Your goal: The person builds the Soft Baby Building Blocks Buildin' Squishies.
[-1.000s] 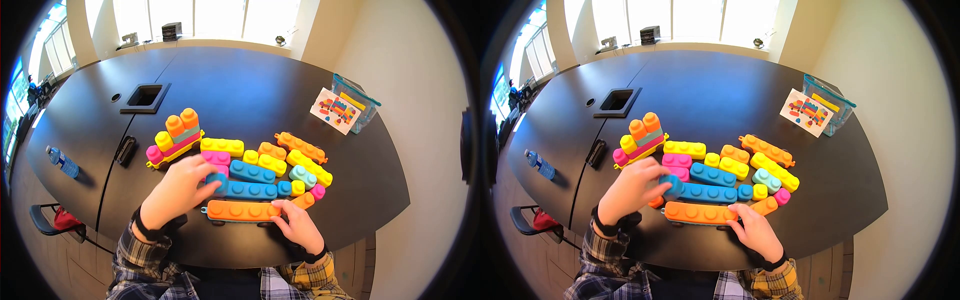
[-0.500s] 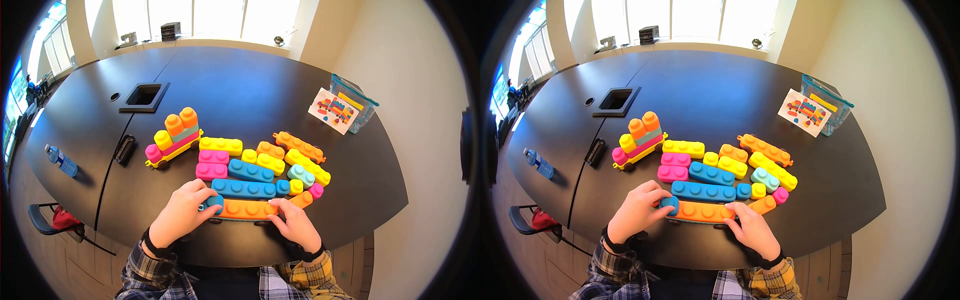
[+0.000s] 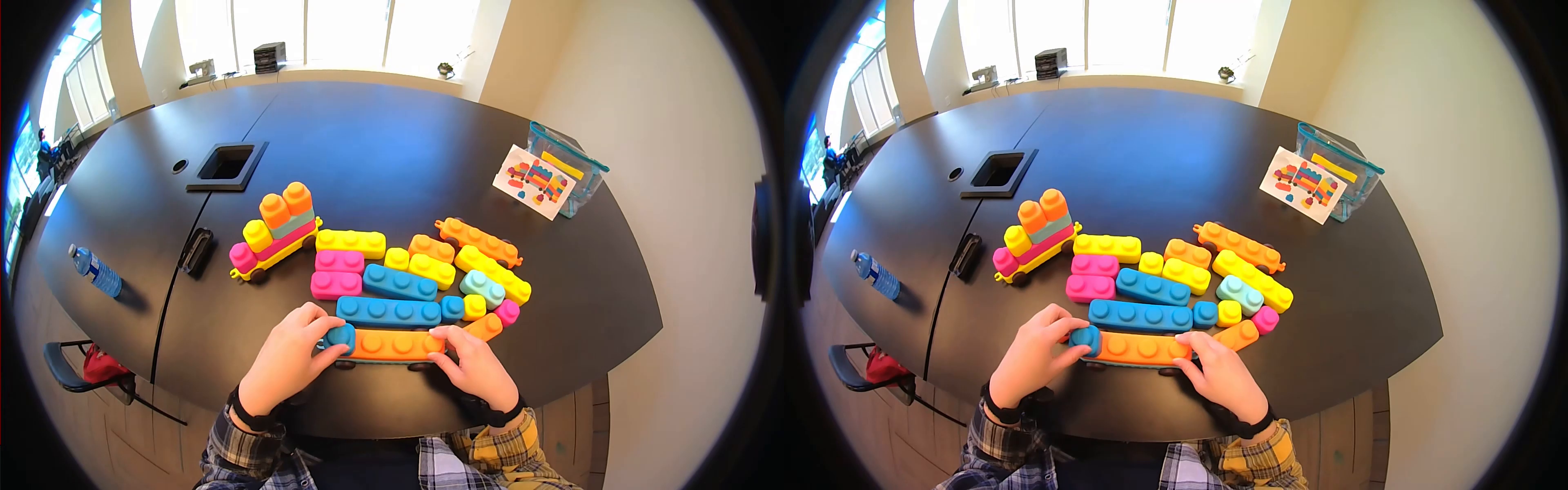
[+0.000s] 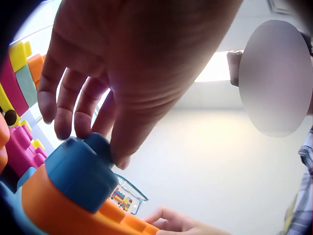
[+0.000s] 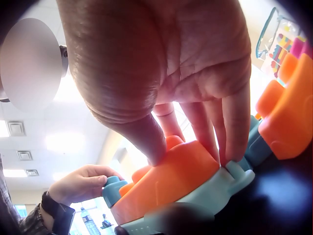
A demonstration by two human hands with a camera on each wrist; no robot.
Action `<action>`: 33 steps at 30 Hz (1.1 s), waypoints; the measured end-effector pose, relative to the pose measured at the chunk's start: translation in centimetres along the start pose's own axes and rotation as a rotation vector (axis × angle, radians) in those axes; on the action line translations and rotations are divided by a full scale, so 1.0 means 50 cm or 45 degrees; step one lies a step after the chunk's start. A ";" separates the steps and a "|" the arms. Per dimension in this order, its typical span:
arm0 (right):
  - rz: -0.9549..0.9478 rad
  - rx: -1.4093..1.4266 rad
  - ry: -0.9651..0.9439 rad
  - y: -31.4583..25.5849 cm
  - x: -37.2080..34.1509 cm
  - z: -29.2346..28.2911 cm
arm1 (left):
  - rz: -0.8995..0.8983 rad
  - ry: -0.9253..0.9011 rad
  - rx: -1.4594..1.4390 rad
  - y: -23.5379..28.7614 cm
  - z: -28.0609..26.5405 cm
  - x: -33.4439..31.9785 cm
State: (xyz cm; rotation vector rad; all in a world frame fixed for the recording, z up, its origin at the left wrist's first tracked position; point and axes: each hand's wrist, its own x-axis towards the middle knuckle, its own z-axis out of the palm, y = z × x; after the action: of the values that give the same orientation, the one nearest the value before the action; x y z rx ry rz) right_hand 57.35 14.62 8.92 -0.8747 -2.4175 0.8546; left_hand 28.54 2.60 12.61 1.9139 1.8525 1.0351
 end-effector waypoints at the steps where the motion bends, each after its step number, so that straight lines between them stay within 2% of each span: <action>1: 0.008 -0.007 -0.013 0.001 0.000 -0.001 | -0.014 0.023 0.010 0.006 0.000 -0.003; 4: 0.005 -0.034 -0.013 0.003 -0.002 -0.004 | 0.040 0.114 0.026 -0.006 0.002 -0.014; 7: -0.006 -0.030 -0.011 0.005 -0.001 -0.003 | 0.119 0.108 -0.009 -0.015 0.000 -0.022; 17: -0.017 -0.002 0.001 0.004 0.000 -0.004 | 0.078 0.128 -0.111 -0.022 0.014 -0.024; 20: 0.031 -0.026 -0.069 0.004 0.008 -0.021 | 0.073 0.148 -0.128 -0.021 0.019 -0.027; 23: -0.059 0.013 -0.099 0.001 0.039 -0.068 | 0.056 0.148 -0.133 -0.019 0.019 -0.028; 27: -0.181 -0.175 0.138 0.000 0.094 -0.124 | 0.100 0.163 -0.072 -0.006 0.011 -0.026; 33: -0.339 -0.376 0.026 -0.005 0.247 -0.122 | 0.153 0.160 -0.058 -0.012 0.013 -0.030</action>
State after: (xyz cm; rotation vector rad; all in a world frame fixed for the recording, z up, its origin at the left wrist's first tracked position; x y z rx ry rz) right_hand 51.96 25.35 15.69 -0.6336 -2.6061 0.3951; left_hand 28.65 1.40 11.34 1.9970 1.7797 1.2507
